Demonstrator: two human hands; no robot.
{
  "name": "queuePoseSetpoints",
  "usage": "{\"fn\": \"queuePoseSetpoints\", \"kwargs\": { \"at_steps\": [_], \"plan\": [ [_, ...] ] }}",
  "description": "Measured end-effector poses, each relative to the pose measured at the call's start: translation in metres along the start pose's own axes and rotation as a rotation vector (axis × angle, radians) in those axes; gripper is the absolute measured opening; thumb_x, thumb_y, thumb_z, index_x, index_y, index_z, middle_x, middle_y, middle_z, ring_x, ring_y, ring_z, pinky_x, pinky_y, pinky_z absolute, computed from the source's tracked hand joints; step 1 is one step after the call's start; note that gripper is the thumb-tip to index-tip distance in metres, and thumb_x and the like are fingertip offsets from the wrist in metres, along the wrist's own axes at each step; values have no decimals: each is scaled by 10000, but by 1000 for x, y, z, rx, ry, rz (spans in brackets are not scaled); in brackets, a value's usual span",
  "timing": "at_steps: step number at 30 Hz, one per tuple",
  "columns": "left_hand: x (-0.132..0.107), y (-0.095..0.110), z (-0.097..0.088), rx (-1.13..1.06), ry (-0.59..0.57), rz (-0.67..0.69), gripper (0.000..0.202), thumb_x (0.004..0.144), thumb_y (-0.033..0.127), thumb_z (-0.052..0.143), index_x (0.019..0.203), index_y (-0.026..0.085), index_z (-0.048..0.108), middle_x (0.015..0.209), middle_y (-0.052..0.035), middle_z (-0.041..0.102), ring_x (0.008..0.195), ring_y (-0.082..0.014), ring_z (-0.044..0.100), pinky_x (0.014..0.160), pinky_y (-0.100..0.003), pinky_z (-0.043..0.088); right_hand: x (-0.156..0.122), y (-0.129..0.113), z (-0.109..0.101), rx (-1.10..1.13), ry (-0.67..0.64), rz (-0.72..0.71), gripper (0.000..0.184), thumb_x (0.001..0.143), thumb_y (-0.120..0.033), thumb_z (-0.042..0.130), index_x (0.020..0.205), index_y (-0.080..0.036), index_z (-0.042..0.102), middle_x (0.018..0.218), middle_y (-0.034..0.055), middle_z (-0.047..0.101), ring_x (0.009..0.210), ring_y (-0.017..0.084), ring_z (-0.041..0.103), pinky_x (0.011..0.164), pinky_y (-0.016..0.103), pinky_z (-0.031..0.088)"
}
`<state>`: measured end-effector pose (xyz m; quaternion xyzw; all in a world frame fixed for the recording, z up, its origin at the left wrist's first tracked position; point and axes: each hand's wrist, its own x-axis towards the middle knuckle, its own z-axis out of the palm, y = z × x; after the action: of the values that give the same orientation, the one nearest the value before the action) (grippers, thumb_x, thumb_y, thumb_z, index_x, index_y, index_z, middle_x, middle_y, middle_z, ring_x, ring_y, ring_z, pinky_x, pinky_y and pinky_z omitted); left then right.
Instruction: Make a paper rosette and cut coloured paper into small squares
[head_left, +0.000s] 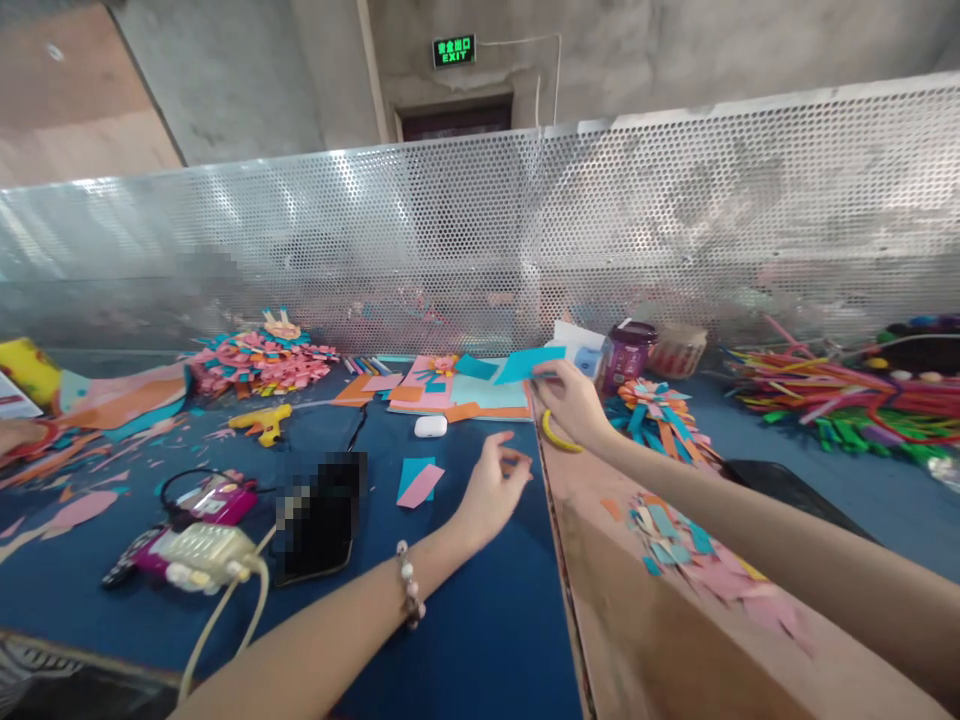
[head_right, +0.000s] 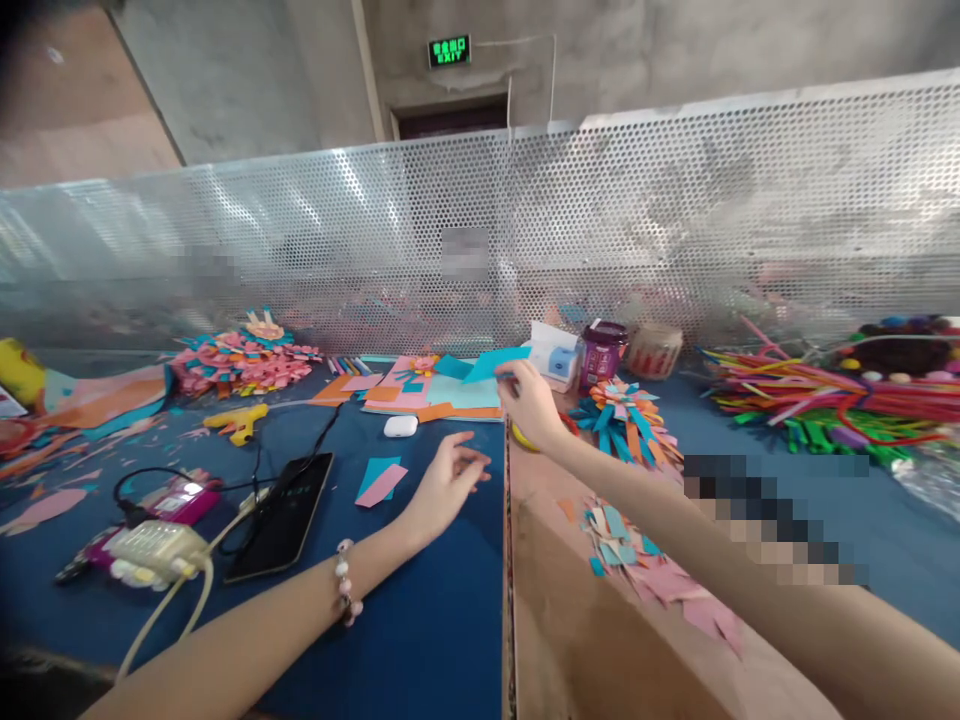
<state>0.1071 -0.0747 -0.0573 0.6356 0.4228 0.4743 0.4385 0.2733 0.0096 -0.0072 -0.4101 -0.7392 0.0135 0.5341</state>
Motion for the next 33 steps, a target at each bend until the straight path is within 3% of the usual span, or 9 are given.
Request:
{"fn": "queuePoseSetpoints", "kwargs": {
  "at_steps": [3,7,10,13,17,20,23,27,33],
  "plan": [
    [-7,-2,3,372,-223,355,292,854,179,479,1142,171,525,973,-75,660,883,-172,610,805,-317,472,40,22,25,-130,22,57,254,874,-206,412,1053,-162,587,1035,95,643,949,191,604,859,332,475],
    [-9,-4,2,674,-435,654,207,862,145,445,940,158,636,903,-58,683,853,-175,588,844,-317,454,58,42,67,-524,-255,177,360,933,-185,311,1147,-144,598,1152,135,627,1099,220,553,940,362,416],
    [-7,-7,2,729,-420,680,219,872,152,435,955,144,638,879,-58,679,845,-172,583,829,-300,455,51,45,95,-622,-337,250,295,861,-113,429,1026,-97,673,1147,211,620,1181,369,487,963,555,335],
    [-7,-10,2,754,-437,688,228,862,159,451,985,148,643,900,-60,674,867,-173,581,859,-305,443,50,39,115,-698,-418,223,340,835,-81,443,1113,-48,636,1318,267,488,1283,457,337,966,690,196],
    [-7,-10,2,786,-440,681,249,865,195,451,1010,173,653,931,-56,672,878,-177,571,851,-307,438,64,29,137,-624,-760,47,343,840,-265,545,1156,-161,626,1235,157,590,1214,364,464,982,544,344],
    [-6,-10,2,816,-447,694,250,863,210,447,993,170,656,924,-56,669,847,-178,563,831,-305,432,69,27,149,-571,-862,34,310,823,-416,574,1014,-197,681,1037,101,685,1058,301,594,924,421,436],
    [-5,-10,2,831,-452,699,251,859,219,449,994,164,653,929,-66,662,834,-183,559,831,-311,422,67,31,154,-581,-880,67,330,838,-422,544,955,-145,679,991,153,690,993,328,627,858,442,466],
    [-6,-9,1,844,-459,702,244,868,234,443,974,162,650,924,-63,657,830,-185,554,821,-313,417,62,36,154,-595,-814,87,292,829,-239,542,1061,-79,619,1046,232,659,1006,362,624,828,471,466],
    [-7,-6,0,847,-461,679,240,870,246,445,963,170,653,911,-55,654,823,-188,545,794,-310,419,79,46,137,-485,-657,106,497,762,-21,477,1257,-61,488,1054,223,662,983,315,638,841,422,468]
  ]
}}
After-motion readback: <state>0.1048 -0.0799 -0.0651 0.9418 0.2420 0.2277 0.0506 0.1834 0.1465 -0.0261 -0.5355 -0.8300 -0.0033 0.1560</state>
